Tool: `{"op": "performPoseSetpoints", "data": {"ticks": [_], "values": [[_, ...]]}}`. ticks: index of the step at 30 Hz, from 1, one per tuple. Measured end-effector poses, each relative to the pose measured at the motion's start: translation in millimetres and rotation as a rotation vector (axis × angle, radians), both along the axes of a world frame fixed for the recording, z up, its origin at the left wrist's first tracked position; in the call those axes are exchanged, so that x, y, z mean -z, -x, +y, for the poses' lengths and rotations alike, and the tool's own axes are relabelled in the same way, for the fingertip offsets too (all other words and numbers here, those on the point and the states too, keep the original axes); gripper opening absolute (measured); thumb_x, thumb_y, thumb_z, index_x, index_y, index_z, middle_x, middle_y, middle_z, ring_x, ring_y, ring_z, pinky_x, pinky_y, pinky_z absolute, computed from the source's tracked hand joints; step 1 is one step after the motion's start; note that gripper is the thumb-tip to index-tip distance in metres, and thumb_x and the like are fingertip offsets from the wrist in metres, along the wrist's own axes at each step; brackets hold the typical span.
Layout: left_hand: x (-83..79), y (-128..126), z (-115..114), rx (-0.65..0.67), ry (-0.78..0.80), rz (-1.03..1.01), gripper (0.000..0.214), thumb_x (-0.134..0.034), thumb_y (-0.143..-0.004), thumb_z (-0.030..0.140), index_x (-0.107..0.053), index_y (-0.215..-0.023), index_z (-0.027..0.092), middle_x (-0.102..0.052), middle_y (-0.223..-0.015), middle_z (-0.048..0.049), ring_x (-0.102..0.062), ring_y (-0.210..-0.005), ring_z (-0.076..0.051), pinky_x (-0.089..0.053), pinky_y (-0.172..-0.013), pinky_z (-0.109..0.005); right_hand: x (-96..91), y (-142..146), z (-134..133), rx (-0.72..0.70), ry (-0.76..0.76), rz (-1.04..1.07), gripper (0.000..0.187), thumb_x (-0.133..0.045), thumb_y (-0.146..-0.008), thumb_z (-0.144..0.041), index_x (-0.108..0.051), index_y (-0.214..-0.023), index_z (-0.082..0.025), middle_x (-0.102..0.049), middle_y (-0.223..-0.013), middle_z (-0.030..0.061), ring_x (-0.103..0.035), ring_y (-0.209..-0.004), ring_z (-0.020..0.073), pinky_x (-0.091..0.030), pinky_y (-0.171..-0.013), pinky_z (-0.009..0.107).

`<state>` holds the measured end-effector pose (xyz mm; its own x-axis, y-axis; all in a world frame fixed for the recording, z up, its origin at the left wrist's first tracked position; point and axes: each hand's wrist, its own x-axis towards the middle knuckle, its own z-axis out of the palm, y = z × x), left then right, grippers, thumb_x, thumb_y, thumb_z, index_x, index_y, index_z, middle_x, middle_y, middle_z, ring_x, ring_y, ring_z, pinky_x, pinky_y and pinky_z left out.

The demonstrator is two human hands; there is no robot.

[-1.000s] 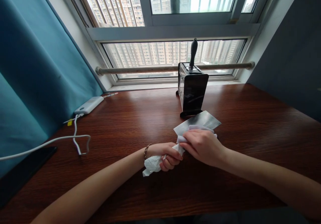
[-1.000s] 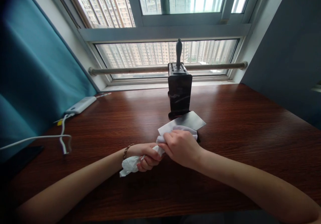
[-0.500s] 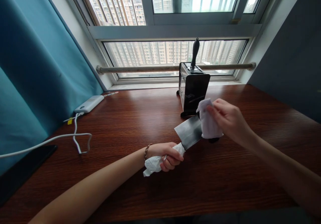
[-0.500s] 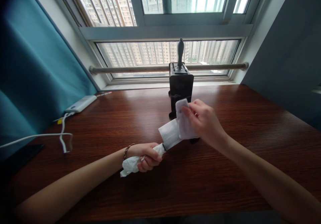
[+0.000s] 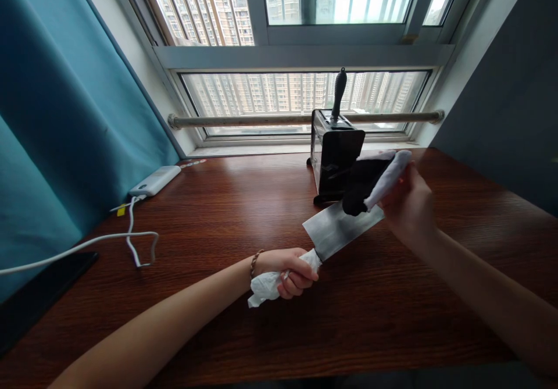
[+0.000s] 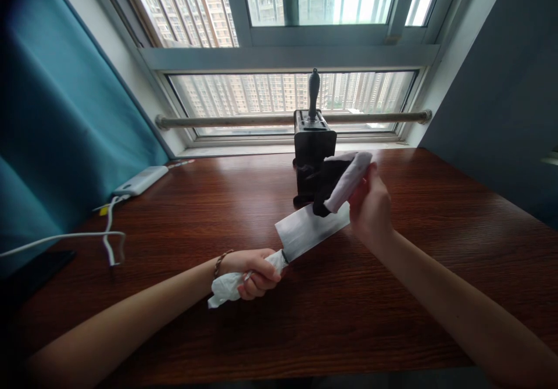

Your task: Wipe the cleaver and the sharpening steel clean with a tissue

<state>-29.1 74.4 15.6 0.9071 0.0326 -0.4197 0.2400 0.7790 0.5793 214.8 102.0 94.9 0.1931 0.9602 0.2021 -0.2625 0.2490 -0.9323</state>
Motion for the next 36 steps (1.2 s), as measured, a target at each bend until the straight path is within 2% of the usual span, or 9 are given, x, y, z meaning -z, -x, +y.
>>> {"op": "performPoseSetpoints", "data": {"ticks": [3, 5, 7, 12, 16, 20, 22, 28, 36], "values": [[1.7, 0, 1, 0.018, 0.011, 0.016, 0.029, -0.055, -0.081, 0.017, -0.036, -0.059, 0.017, -0.025, -0.046, 0.007, -0.013, -0.036, -0.004, -0.021, -0.032, -0.013, 5.6, 13, -16, -0.281, -0.044, -0.422, 0.063, -0.012, -0.086, -0.056, -0.055, -0.112, -0.019, -0.063, -0.106, 0.0076, -0.057, -0.104, 0.0201, -0.048, -0.08, 0.029], [3.5, 1, 2, 0.042, 0.023, 0.038, 0.031, -0.055, -0.081, 0.02, -0.036, -0.057, 0.017, -0.024, -0.045, 0.007, -0.012, -0.036, -0.005, -0.02, -0.032, -0.014, 12.3, 23, -27, -0.551, -0.108, -0.836, 0.06, -0.019, -0.086, -0.057, -0.061, -0.106, -0.019, -0.063, -0.106, 0.0066, -0.057, -0.102, 0.0208, -0.046, -0.084, 0.031], [5.2, 1, 4, 0.066, 0.034, 0.058, 0.035, -0.055, -0.082, 0.023, -0.034, -0.055, 0.017, -0.023, -0.045, 0.0069, -0.011, -0.036, -0.005, -0.019, -0.032, -0.014, 19.5, 31, -34, -0.641, -0.23, -1.188, 0.053, -0.027, -0.087, -0.053, -0.061, -0.106, -0.017, -0.061, -0.113, 0.0069, -0.054, -0.107, 0.0214, -0.041, -0.092, 0.033], [4.9, 0, 3, 0.078, 0.02, 0.056, 0.036, -0.058, -0.08, 0.024, -0.034, -0.055, 0.017, -0.024, -0.045, 0.0071, -0.012, -0.036, -0.005, -0.02, -0.032, -0.014, 29.1, 36, -38, -0.486, -0.414, -1.537, 0.051, -0.024, -0.09, -0.046, -0.059, -0.109, -0.014, -0.061, -0.112, 0.0081, -0.052, -0.112, 0.0202, -0.038, -0.099, 0.034], [-0.5, -1, -1, 0.043, -0.033, 0.025, 0.031, -0.055, -0.082, 0.019, -0.036, -0.057, 0.017, -0.026, -0.046, 0.0071, -0.016, -0.036, -0.004, -0.023, -0.032, -0.013, 28.8, 35, -37, -0.124, -0.348, -1.795, 0.058, -0.024, -0.088, -0.05, -0.064, -0.092, -0.008, -0.064, -0.098, 0.0145, -0.056, -0.101, 0.0273, -0.04, -0.094, 0.042], [-4.2, -1, -3, 0.015, -0.074, 0.01, 0.028, -0.053, -0.082, 0.016, -0.036, -0.06, 0.017, -0.027, -0.047, 0.0072, -0.018, -0.036, -0.004, -0.024, -0.032, -0.013, 29.5, 36, -39, 0.111, -0.187, -1.915, 0.064, -0.021, -0.087, -0.052, -0.064, -0.076, -0.007, -0.062, -0.077, 0.017, -0.059, -0.08, 0.0301, -0.046, -0.074, 0.044], [-4.4, -1, -4, 0.017, -0.087, 0.01, 0.028, -0.053, -0.082, 0.016, -0.036, -0.06, 0.017, -0.027, -0.047, 0.0073, -0.019, -0.036, -0.004, -0.024, -0.032, -0.013, 31.7, 37, -41, 0.139, -0.245, -1.903, 0.063, -0.022, -0.087, -0.051, -0.065, -0.085, -0.005, -0.063, -0.088, 0.0193, -0.058, -0.089, 0.0312, -0.047, -0.077, 0.044], [-2.3, -1, -6, 0.028, -0.126, 0.024, 0.03, -0.055, -0.08, 0.017, -0.037, -0.057, 0.016, -0.028, -0.045, 0.0069, -0.023, -0.035, -0.004, -0.025, -0.031, -0.014, 42.6, 42, -44, -0.239, -0.711, -1.732, 0.047, -0.027, -0.091, -0.039, -0.051, -0.122, -0.014, -0.048, -0.131, 0.0049, -0.042, -0.123, 0.0192, -0.038, -0.104, 0.034], [-5.4, -1, -6, 0.026, -0.135, 0.016, 0.027, -0.055, -0.08, 0.016, -0.038, -0.059, 0.016, -0.028, -0.046, 0.0073, -0.022, -0.035, -0.004, -0.025, -0.031, -0.014, 50.2, 42, -39, 0.016, -0.448, -1.834, 0.05, -0.029, -0.09, -0.039, -0.049, -0.125, -0.011, -0.045, -0.129, 0.0157, -0.042, -0.119, 0.026, -0.039, -0.101, 0.037]]}}
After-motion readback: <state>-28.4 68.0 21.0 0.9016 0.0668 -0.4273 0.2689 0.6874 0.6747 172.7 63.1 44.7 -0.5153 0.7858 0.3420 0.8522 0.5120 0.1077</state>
